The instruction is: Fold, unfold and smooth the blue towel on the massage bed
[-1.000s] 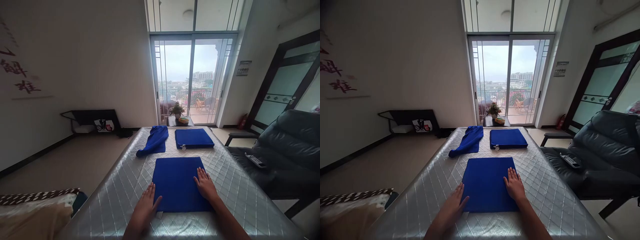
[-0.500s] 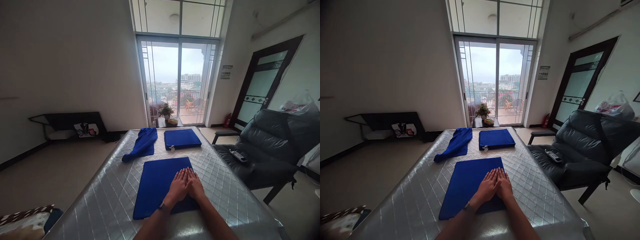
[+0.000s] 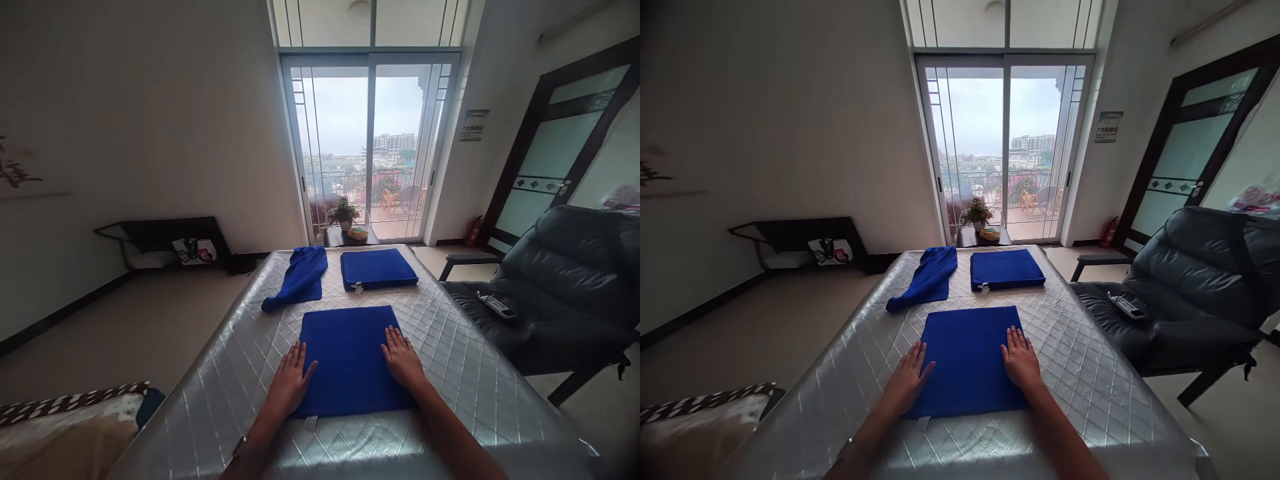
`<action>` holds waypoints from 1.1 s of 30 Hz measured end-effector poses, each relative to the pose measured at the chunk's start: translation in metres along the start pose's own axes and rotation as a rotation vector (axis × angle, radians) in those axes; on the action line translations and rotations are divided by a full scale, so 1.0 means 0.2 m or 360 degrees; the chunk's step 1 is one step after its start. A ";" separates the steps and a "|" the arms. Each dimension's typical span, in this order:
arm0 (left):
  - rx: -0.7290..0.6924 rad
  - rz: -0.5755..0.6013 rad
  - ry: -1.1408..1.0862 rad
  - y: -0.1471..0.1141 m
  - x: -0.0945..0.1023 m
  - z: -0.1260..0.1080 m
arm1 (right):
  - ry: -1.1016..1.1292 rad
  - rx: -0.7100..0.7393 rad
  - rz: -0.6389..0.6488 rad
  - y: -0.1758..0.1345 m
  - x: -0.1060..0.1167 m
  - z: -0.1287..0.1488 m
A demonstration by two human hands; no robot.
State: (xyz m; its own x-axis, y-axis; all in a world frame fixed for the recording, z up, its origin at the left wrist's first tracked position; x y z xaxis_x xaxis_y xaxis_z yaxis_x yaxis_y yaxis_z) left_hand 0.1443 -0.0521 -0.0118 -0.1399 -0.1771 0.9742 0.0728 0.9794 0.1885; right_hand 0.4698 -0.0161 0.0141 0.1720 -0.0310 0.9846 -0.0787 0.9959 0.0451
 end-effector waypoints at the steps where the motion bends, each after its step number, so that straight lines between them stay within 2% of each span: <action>1: 0.0003 0.0002 -0.0007 -0.01 0.01 0.00 | -0.0028 -0.0002 0.0020 0.01 0.01 0.00; 4: 0.0031 0.0001 -0.0022 -0.02 0.04 -0.04 | -0.0081 0.0022 0.0069 0.06 0.04 0.01; 8: 0.0034 -0.0013 -0.0041 -0.01 0.04 -0.06 | -0.0054 0.0047 0.0035 0.16 0.08 0.03; 14: 0.0031 0.0014 -0.0053 -0.01 0.03 -0.02 | -0.0053 -0.0005 -0.0071 0.21 0.00 -0.01; 17: 0.0044 -0.0016 -0.0027 0.04 0.05 -0.05 | -0.0042 -0.0009 -0.0099 0.21 -0.03 -0.02; 20: -0.0045 -0.0016 -0.0068 0.12 0.07 -0.23 | -0.0024 -0.0030 -0.0100 0.21 -0.04 -0.02; 26: -0.0472 0.0064 -0.0292 0.33 0.04 -0.88 | -0.0034 0.0007 -0.0113 0.20 -0.02 -0.03; 28: -0.0522 0.0028 -0.0332 0.37 0.00 -1.02 | -0.0059 0.0035 -0.0097 0.19 -0.02 -0.03; 30: -0.0514 0.0003 -0.0335 0.38 -0.04 -1.06 | -0.0070 0.0040 -0.0103 0.19 -0.02 -0.03; 33: -0.0443 -0.0009 -0.0301 0.37 -0.06 -0.95 | -0.0039 0.0004 -0.0132 0.19 -0.02 -0.02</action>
Point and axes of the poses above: each hand's wrist, its own y-axis towards the middle knuckle, its own x-axis out of the back of the hand, z = x × y, the point moved 4 cm from there along y, towards the middle knuckle, and after that the axes turned 6 degrees about -z, right-handed, at the moved point
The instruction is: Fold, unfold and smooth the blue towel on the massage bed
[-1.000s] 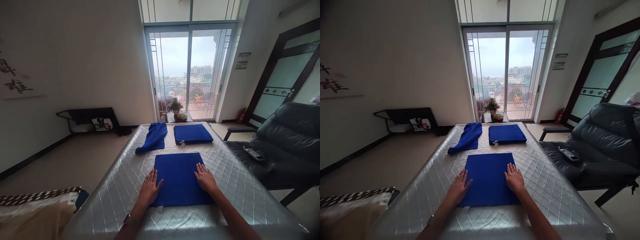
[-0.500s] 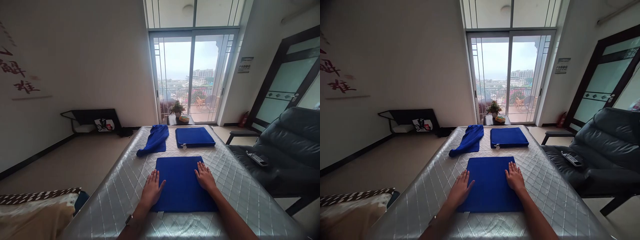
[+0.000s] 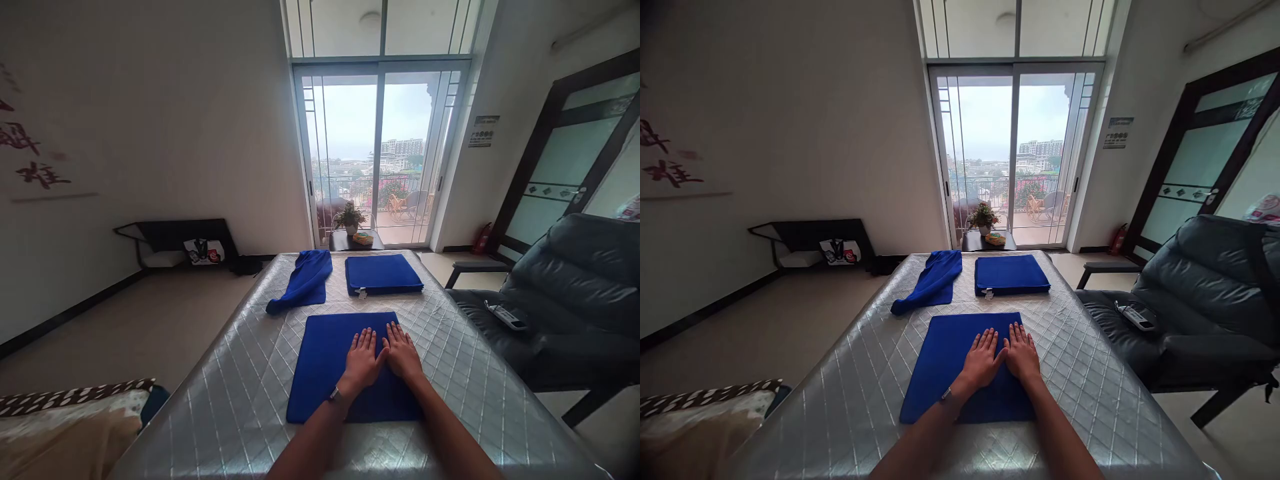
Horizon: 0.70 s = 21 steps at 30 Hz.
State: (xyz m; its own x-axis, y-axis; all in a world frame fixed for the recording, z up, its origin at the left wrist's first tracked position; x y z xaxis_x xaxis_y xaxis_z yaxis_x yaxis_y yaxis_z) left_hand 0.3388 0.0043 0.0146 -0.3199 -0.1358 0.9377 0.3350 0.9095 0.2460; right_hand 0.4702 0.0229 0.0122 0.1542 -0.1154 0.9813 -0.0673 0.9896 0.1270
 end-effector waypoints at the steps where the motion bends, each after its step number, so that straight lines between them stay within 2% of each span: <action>1: 0.0047 0.0003 0.0026 -0.03 0.02 0.07 | 0.0016 -0.0014 -0.0005 0.00 0.00 0.00; 7: 0.0468 -0.0025 0.0295 -0.29 0.21 0.58 | 0.0009 -0.0070 0.0013 0.00 0.00 0.01; 10: 0.0532 -0.0079 0.0338 -0.39 0.23 0.72 | -0.0043 -0.0086 0.0074 0.02 0.01 0.02; 16: 0.0532 -0.0139 0.0314 -0.41 0.20 0.76 | -0.0101 -0.0033 0.0084 0.17 0.08 0.05; 21: 0.0539 -0.0096 0.0309 -0.40 0.21 0.74 | -0.0024 0.0034 0.0110 0.26 0.04 0.01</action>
Point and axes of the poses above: each hand's wrist, its own y-axis towards the middle knuckle, its own x-axis out of the back of the hand, z = x × y, the point moved 4 cm from there along y, towards the middle knuckle, and after that the axes turned 6 degrees about -z, right-handed, at the moved point
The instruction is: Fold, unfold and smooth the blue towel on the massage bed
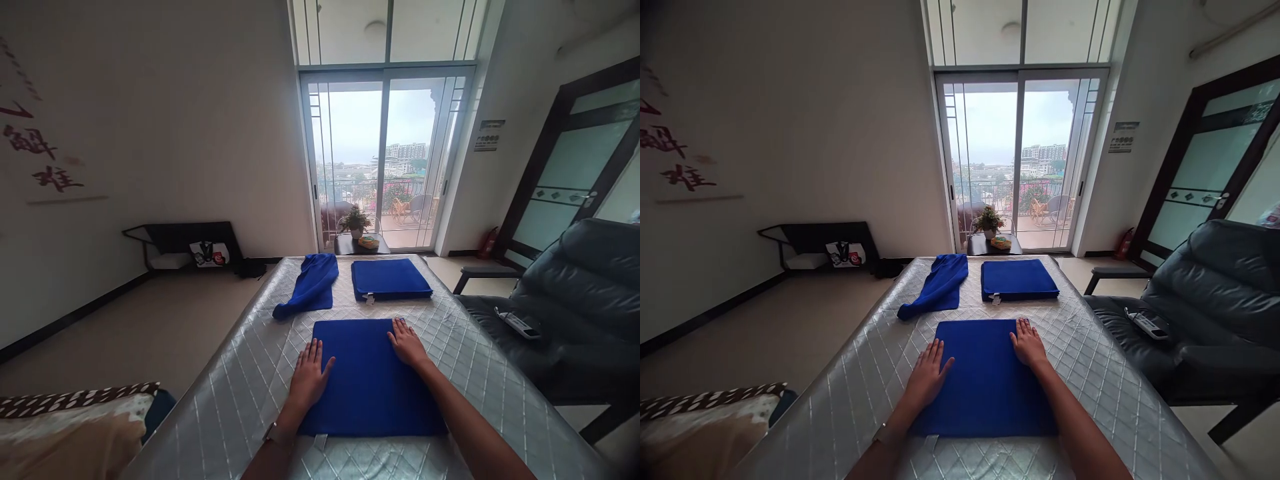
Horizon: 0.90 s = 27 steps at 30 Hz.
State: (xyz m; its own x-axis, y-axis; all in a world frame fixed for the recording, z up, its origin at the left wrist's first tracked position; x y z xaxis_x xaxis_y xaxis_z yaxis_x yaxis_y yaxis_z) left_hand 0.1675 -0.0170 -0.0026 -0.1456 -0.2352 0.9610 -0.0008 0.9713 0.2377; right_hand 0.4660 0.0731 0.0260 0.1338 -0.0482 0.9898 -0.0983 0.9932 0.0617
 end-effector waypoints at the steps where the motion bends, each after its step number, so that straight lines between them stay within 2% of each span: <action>1: -0.0002 0.0011 0.0004 0.00 0.00 0.00 | 0.0014 0.0003 -0.0017 0.00 -0.01 -0.01; 5: 0.0030 0.0005 0.0060 0.01 0.02 0.03 | 0.0051 -0.0002 -0.0085 0.00 -0.06 -0.04; 8: 0.0191 -0.0108 0.0147 0.02 0.07 0.10 | 0.0070 -0.0008 -0.0114 0.01 -0.08 -0.04; 10: 0.0206 -0.0157 0.0155 0.04 0.11 0.10 | 0.0073 -0.0005 -0.0132 0.01 -0.09 -0.04; 11: 0.0142 -0.0149 0.0137 0.06 0.12 0.06 | 0.0071 -0.0007 -0.0140 0.02 -0.09 -0.04; 13: -0.0085 -0.0095 0.0068 0.11 0.13 -0.10 | 0.0066 -0.0007 -0.0151 0.01 -0.09 -0.03; 17: -0.0528 -0.0059 -0.0137 0.26 0.07 -0.60 | 0.0060 -0.0010 -0.0145 0.00 -0.07 -0.03; 19: -0.0623 -0.0050 -0.0245 0.34 0.01 -0.83 | 0.0041 0.0016 -0.0117 0.00 -0.07 -0.04; 21: -0.0613 -0.0042 -0.0319 0.40 -0.05 -0.97 | 0.0023 0.0060 -0.0092 -0.01 -0.07 -0.04; 22: -0.0580 -0.0044 -0.0337 0.42 -0.08 -1.01 | 0.0022 0.0075 -0.0087 -0.01 -0.08 -0.04; 24: -0.0510 -0.0052 -0.0332 0.43 -0.13 -1.00 | 0.0035 0.0076 -0.0099 -0.01 -0.08 -0.05; 27: -0.0435 -0.0054 -0.0249 0.40 -0.15 -0.83 | 0.0067 0.0026 -0.0136 0.00 -0.08 -0.04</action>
Point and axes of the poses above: each hand's wrist, its own y-axis towards the middle knuckle, its own x-axis out of the back of the hand, z = x × y, the point moved 4 cm from there along y, towards the middle knuckle, and after that the axes turned 6 degrees about -z, right-handed, at the moved point
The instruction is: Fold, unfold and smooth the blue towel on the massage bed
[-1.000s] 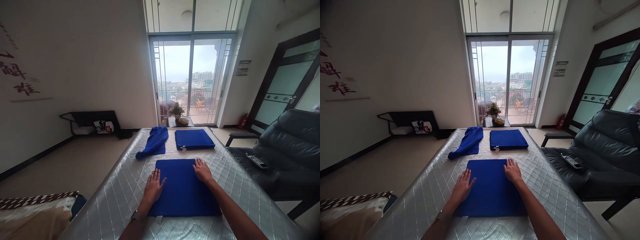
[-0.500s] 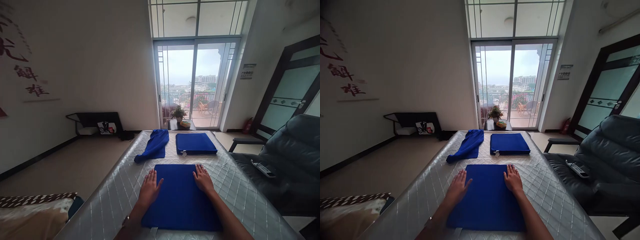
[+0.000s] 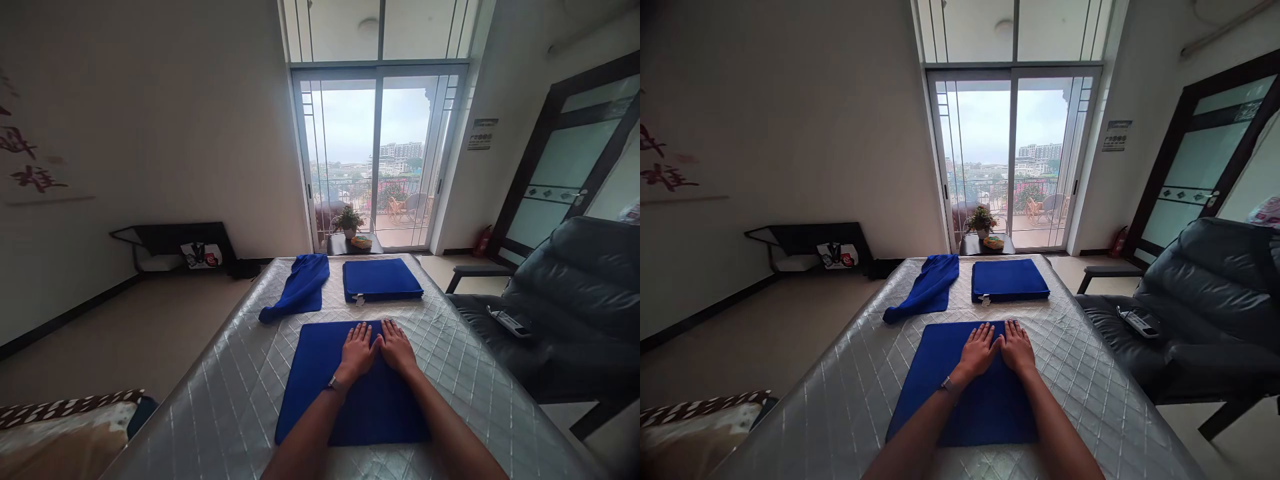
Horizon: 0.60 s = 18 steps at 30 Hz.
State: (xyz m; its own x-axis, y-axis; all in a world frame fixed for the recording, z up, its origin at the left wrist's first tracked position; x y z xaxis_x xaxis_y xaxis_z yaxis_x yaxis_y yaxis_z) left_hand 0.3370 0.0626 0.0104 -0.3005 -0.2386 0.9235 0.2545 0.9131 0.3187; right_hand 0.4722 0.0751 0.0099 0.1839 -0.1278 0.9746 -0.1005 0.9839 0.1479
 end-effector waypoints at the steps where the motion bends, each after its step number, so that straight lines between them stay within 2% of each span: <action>1: 0.0050 0.0014 0.0043 -0.03 0.02 0.09 | 0.0007 -0.0017 -0.0003 0.00 0.00 0.00; 6: 0.0434 0.0050 0.0276 -0.21 0.19 0.58 | -0.0001 -0.0055 0.0028 0.01 0.00 0.01; 9: 0.0542 0.0014 0.0307 -0.29 0.24 0.75 | -0.0028 -0.0056 0.0044 0.01 0.01 0.02; 11: 0.0545 -0.0023 0.0298 -0.31 0.24 0.78 | -0.0059 -0.0064 0.0059 0.01 0.02 0.03; 14: 0.0523 -0.0095 0.0307 -0.30 0.22 0.77 | -0.0115 -0.0049 0.0039 -0.01 0.05 0.05; 18: 0.0539 -0.0079 0.0293 -0.30 0.21 0.75 | -0.0111 -0.0026 0.0026 -0.04 0.06 0.05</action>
State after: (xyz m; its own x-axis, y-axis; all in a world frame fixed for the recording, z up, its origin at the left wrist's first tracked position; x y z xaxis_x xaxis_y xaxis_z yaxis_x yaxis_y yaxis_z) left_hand 0.1709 0.0478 -0.0023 -0.1271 -0.3126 0.9413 -0.0835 0.9490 0.3039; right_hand 0.4651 0.0636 0.0230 0.1138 -0.1198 0.9863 -0.0868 0.9877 0.1299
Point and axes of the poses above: each hand's wrist, its own y-axis towards the middle knuckle, its own x-axis out of the back of the hand, z = x × y, the point moved 4 cm from there along y, towards the middle knuckle, and after that the axes turned 6 degrees about -z, right-handed, at the moved point
